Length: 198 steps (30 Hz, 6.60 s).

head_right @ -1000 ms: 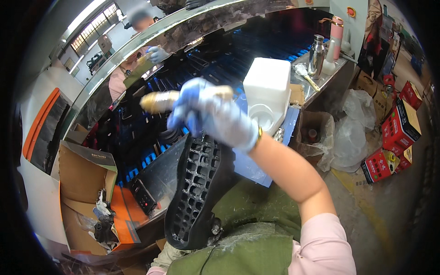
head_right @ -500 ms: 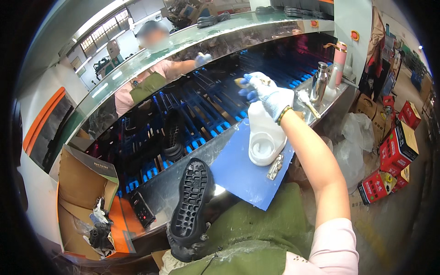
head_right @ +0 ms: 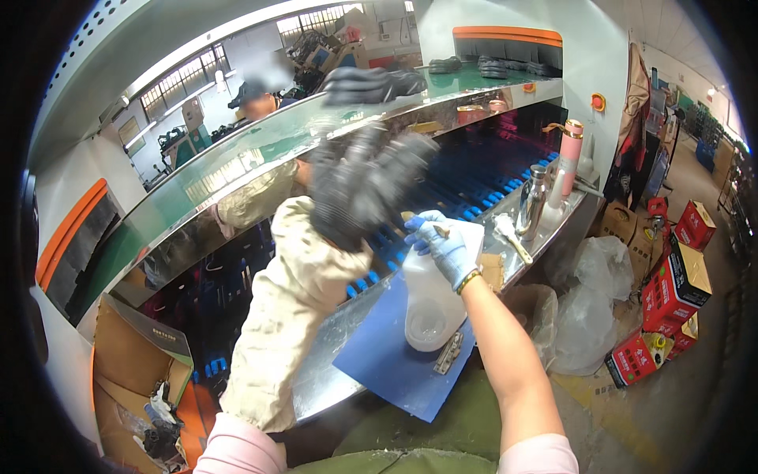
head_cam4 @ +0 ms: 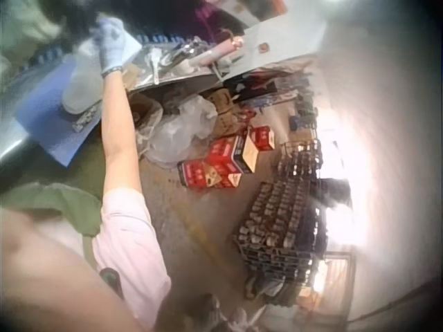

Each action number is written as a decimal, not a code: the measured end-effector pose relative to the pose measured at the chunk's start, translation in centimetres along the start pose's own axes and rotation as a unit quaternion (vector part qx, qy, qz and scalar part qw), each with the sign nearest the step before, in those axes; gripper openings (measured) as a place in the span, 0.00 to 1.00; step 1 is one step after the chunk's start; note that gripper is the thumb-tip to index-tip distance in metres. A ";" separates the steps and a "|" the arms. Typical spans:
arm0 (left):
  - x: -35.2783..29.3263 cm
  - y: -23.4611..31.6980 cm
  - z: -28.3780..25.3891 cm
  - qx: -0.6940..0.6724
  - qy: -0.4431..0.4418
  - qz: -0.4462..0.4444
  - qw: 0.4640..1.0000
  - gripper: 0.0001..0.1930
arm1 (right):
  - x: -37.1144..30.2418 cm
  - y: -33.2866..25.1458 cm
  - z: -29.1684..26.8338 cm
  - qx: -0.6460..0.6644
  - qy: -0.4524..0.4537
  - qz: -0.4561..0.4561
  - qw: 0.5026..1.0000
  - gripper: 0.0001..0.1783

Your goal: The person applies a white substance to the sole of a black shoe using a brush. They repeatedly dip the brush into a container and spread the substance across the tread. The person briefly uses a smartphone before resuming the application.

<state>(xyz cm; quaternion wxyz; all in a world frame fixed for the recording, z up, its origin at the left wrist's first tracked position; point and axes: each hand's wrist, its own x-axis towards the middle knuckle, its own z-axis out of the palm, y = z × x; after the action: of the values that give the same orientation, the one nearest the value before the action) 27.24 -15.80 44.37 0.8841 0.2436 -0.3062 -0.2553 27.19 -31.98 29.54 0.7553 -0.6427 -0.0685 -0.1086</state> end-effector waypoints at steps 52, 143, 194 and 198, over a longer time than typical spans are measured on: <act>-28.5 10.4 -20.7 0.885 0.348 -0.223 0.213 0.22 | 1.1 3.6 -2.6 -0.037 -0.044 -0.065 0.996 0.19; -41.4 -16.3 -6.7 -0.378 0.299 -0.011 0.876 0.48 | -19.3 3.9 -3.1 -0.076 0.164 -0.025 0.983 0.09; -45.6 -15.4 -6.5 -0.360 0.347 -0.024 0.865 0.43 | -17.4 9.3 10.2 -0.457 -0.211 -0.281 0.817 0.09; -44.9 -15.4 -6.3 -0.381 0.360 -0.014 0.851 0.43 | -17.9 11.8 11.2 -0.450 -0.080 -0.263 0.850 0.07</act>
<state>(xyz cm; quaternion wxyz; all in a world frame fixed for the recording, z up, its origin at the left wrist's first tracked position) -3.90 1.32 12.21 0.9521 -0.0335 0.1583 -0.2593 13.28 -17.82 15.74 0.3184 -0.8768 -0.2384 -0.2702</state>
